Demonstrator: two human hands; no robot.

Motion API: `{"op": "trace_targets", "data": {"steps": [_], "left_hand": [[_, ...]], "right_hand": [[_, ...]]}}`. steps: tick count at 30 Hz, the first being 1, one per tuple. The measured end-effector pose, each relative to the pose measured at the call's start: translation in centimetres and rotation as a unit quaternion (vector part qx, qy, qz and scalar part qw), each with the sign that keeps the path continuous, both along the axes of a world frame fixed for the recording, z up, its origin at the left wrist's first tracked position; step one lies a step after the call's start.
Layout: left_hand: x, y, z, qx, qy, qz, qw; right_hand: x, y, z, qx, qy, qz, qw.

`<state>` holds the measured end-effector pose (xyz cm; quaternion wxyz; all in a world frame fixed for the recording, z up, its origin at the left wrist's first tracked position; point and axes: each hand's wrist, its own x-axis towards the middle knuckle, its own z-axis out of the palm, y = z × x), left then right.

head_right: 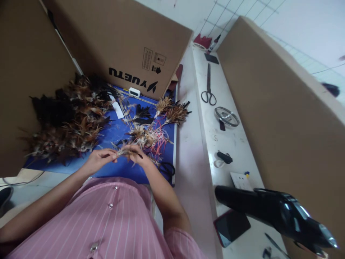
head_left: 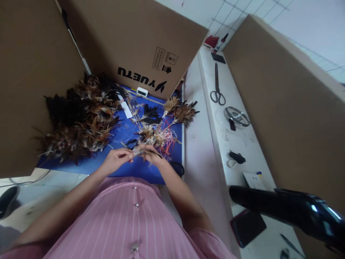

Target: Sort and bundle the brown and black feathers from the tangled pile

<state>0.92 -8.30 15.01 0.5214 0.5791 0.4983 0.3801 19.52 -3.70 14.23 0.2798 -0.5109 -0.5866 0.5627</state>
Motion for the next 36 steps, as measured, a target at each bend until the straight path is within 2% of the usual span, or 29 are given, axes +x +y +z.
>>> {"op": "trace_targets", "data": {"steps": [3,5,8,10,12,14,17,19,20,21,23,26,28,29,33,36], "left_hand": [[0.1,0.0,-1.2,-0.032,-0.031,0.074,0.996],[0.4,0.0,-2.0,-0.039,-0.027,0.109,0.993],[0.7,0.1,-2.4,-0.024,0.021,0.139,0.990],[1.0,0.1,-2.4,0.016,0.072,0.143,0.987],[1.2,0.1,-2.4,0.069,0.121,0.131,0.981],[1.3,0.1,-2.5,0.116,0.158,0.090,0.977],[1.4,0.0,-2.7,0.153,0.184,0.015,0.971],[1.3,0.0,-2.8,0.157,0.184,-0.022,0.970],[1.3,0.0,-2.7,0.156,0.178,-0.035,0.971],[1.2,-0.1,-2.5,0.152,0.168,-0.047,0.973],[1.1,-0.1,-2.0,0.132,0.139,-0.067,0.979],[0.8,-0.3,-1.4,0.073,0.082,-0.066,0.992],[0.7,-0.4,-1.4,0.033,0.046,-0.033,0.998],[0.7,-0.5,-1.4,0.016,0.032,-0.010,0.999],[0.7,-0.4,-2.0,-0.018,0.012,0.081,0.996],[0.9,-0.4,-2.4,0.023,0.059,0.126,0.990]], "right_hand": [[-0.5,-1.9,-1.5,-0.025,0.054,0.019,0.998],[-0.7,-2.7,-1.9,-0.037,0.080,-0.001,0.996],[-0.8,-3.4,-1.8,-0.017,0.063,-0.035,0.997],[-0.9,-3.6,-1.2,0.017,0.023,-0.045,0.999],[-0.9,-3.8,-0.3,0.066,-0.031,-0.036,0.997],[-0.8,-3.8,0.9,0.139,-0.109,0.000,0.984],[-0.4,-3.2,2.6,0.251,-0.248,0.093,0.931],[-0.1,-2.4,3.2,0.288,-0.297,0.147,0.899],[0.0,-1.9,3.2,0.289,-0.296,0.165,0.895],[0.2,-1.3,3.1,0.278,-0.278,0.176,0.903],[0.6,-0.2,2.3,0.215,-0.199,0.174,0.940],[1.1,0.8,0.5,0.040,-0.038,0.133,0.990],[1.1,0.6,-0.6,-0.056,0.052,0.084,0.993],[1.0,0.3,-1.0,-0.081,0.081,0.061,0.992],[-0.3,-1.8,-1.7,-0.090,0.135,-0.018,0.987],[-1.7,-3.1,-1.5,-0.085,0.159,-0.122,0.976]]}}
